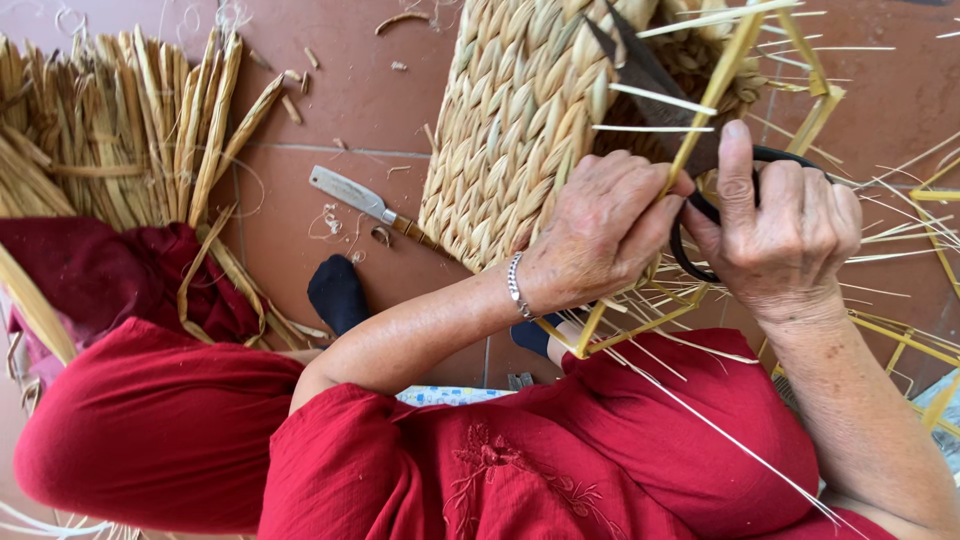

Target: The person sits on the floor and weaves dried palm leaves into a basket frame. They trim excess strands with shears and continue weaving the sides and rim of the basket.

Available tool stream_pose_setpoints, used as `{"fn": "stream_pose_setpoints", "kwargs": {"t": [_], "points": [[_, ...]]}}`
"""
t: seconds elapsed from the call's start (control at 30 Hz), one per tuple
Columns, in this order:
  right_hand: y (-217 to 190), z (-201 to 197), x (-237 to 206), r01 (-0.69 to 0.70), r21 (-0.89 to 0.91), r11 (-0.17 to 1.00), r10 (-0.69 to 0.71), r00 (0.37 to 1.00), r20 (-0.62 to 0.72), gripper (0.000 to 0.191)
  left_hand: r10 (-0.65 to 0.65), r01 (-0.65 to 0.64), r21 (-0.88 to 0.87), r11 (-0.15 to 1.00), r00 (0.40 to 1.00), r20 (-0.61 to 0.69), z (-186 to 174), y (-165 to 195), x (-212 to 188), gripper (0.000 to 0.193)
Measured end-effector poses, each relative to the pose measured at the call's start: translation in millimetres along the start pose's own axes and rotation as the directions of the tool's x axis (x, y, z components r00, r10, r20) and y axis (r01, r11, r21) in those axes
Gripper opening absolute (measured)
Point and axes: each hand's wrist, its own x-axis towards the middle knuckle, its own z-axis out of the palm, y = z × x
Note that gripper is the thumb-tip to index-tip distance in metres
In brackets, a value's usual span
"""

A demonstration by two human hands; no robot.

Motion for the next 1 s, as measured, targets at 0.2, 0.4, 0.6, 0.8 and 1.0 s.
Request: {"fn": "stream_pose_setpoints", "kwargs": {"t": [0.2,0.4,0.6,0.8,1.0], "points": [[9.2,8.9,-0.2,0.045,0.074,0.996,-0.045,0.999,0.000,0.065,0.009,-0.010,-0.014,1.000,0.999,-0.045,5.7,-2.2,-0.6,0.014],[16.1,-7.5,-11.1,-0.069,0.217,0.974,0.052,0.995,0.082,0.064,-0.048,0.051,0.055,0.997,0.997,-0.065,-6.1,-15.1,13.1,0.008],[40.5,-28.7,-65.8,-0.431,0.448,0.783,0.376,0.902,0.211,0.056,-0.078,0.088,0.081,0.993,0.989,-0.123,-27.1,-39.8,30.9,0.005],[42.8,-25.7,-126.4,-0.592,0.795,0.132,0.627,0.671,0.396,0.058,-0.171,0.186,0.402,0.897,0.983,-0.072,39.9,-66.6,56.1,0.010],[25.7,-24.2,-130.2,-0.517,0.855,0.036,0.643,0.667,0.376,0.060,-0.368,0.213,0.577,0.789,0.915,0.165,119.1,-120.6,58.2,0.045]]}}
